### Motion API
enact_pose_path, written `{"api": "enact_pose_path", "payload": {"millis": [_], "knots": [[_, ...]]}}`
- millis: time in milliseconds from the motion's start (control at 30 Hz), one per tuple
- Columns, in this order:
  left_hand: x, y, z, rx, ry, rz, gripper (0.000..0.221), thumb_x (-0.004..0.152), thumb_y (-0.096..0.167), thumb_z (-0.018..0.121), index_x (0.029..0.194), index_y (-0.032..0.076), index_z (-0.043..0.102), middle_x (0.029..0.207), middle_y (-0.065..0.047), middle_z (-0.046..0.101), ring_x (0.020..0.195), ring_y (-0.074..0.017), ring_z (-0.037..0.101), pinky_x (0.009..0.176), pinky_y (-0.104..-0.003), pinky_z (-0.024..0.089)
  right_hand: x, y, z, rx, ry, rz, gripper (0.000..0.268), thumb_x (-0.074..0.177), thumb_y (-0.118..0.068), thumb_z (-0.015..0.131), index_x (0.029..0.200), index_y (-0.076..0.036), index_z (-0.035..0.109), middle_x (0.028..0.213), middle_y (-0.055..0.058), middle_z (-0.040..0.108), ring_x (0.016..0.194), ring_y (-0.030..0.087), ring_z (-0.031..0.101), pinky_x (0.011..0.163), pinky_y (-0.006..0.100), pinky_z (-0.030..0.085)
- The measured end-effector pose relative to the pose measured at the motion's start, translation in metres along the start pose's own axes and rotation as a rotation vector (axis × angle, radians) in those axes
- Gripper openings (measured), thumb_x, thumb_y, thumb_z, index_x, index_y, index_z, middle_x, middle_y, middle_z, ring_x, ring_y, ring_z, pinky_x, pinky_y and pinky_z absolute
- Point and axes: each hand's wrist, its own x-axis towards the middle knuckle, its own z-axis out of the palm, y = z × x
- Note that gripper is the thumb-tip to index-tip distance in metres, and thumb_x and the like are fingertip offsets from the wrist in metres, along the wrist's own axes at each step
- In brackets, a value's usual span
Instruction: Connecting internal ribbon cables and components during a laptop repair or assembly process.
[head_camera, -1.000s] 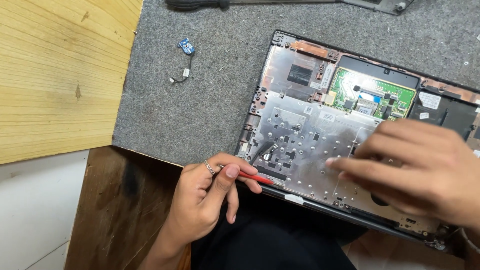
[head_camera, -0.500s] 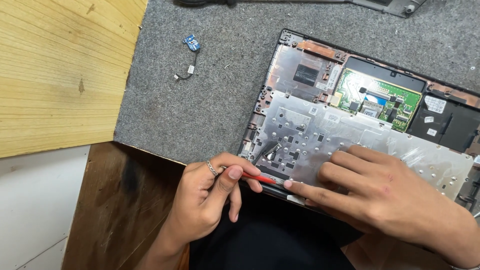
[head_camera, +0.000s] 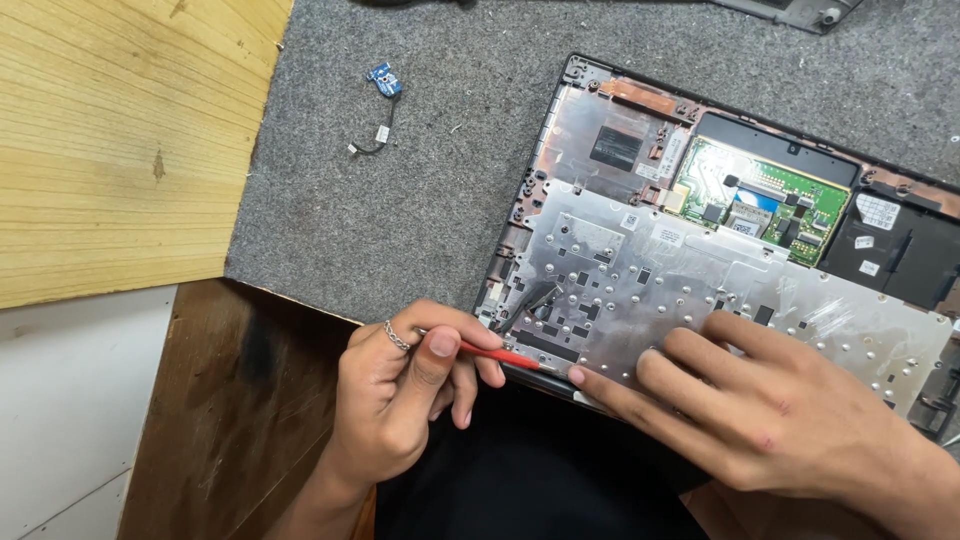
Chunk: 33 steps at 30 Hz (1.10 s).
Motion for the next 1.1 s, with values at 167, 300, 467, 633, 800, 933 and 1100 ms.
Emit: {"api": "enact_pose_path", "payload": {"millis": [167, 300, 467, 633, 800, 933, 1100], "knots": [[0.003, 0.009, 0.001, 0.132, -0.035, 0.098, 0.033, 0.108, 0.021, 0.043, 0.101, -0.001, 0.066, 0.081, -0.014, 0.073, 0.054, -0.0119, 0.063, 0.056, -0.019, 0.051, -0.005, 0.010, 0.000, 0.246, 0.042, 0.068, 0.045, 0.107, -0.024, 0.033, 0.141, -0.009, 0.057, 0.085, 0.004, 0.052, 0.066, 0.024, 0.054, 0.059, 0.037, 0.046], [0.007, 0.014, 0.003, 0.248, -0.129, 0.195, 0.029, 0.108, 0.017, 0.042, 0.104, 0.002, 0.066, 0.100, -0.011, 0.078, 0.069, -0.0139, 0.071, 0.057, -0.021, 0.056, -0.002, 0.012, -0.003, 0.344, 0.046, 0.159, 0.045, 0.105, -0.033, 0.043, 0.142, -0.010, 0.056, 0.082, 0.001, 0.051, 0.062, 0.021, 0.050, 0.053, 0.036, 0.041], [0.008, 0.018, 0.001, 0.316, -0.205, 0.212, 0.031, 0.108, 0.019, 0.039, 0.106, 0.002, 0.065, 0.094, -0.010, 0.075, 0.075, -0.0164, 0.075, 0.058, -0.023, 0.059, -0.001, 0.011, -0.001, 0.301, 0.054, 0.148, 0.038, 0.104, -0.018, 0.046, 0.140, -0.010, 0.057, 0.082, 0.001, 0.052, 0.061, 0.021, 0.049, 0.053, 0.036, 0.041], [0.009, 0.021, 0.002, 0.349, -0.225, 0.214, 0.027, 0.107, 0.015, 0.043, 0.105, 0.000, 0.066, 0.096, -0.010, 0.075, 0.076, -0.0197, 0.074, 0.072, -0.028, 0.058, -0.002, 0.011, 0.000, 0.271, 0.051, 0.142, 0.039, 0.104, -0.014, 0.047, 0.141, -0.011, 0.056, 0.083, 0.001, 0.052, 0.063, 0.020, 0.050, 0.053, 0.035, 0.042], [0.010, 0.023, 0.002, 0.364, -0.247, 0.249, 0.028, 0.108, 0.018, 0.041, 0.108, 0.002, 0.064, 0.095, -0.011, 0.075, 0.078, -0.0194, 0.077, 0.075, -0.028, 0.060, -0.001, 0.010, -0.002, 0.249, 0.060, 0.134, 0.037, 0.104, -0.011, 0.046, 0.140, -0.008, 0.057, 0.082, 0.002, 0.051, 0.063, 0.021, 0.049, 0.055, 0.036, 0.042], [0.010, 0.024, 0.002, 0.367, -0.246, 0.233, 0.029, 0.108, 0.017, 0.041, 0.107, 0.001, 0.066, 0.095, -0.011, 0.076, 0.078, -0.0191, 0.077, 0.074, -0.027, 0.059, -0.002, 0.010, -0.001, 0.239, 0.062, 0.134, 0.038, 0.104, -0.011, 0.049, 0.140, -0.008, 0.057, 0.081, 0.002, 0.049, 0.062, 0.022, 0.048, 0.055, 0.036, 0.043], [0.011, 0.024, 0.001, 0.374, -0.256, 0.265, 0.028, 0.107, 0.015, 0.042, 0.106, 0.000, 0.065, 0.094, -0.011, 0.075, 0.077, -0.0208, 0.076, 0.074, -0.029, 0.060, -0.003, 0.010, -0.001, 0.242, 0.045, 0.127, 0.040, 0.104, -0.010, 0.045, 0.142, -0.008, 0.055, 0.082, 0.001, 0.050, 0.063, 0.021, 0.049, 0.055, 0.036, 0.044]]}}
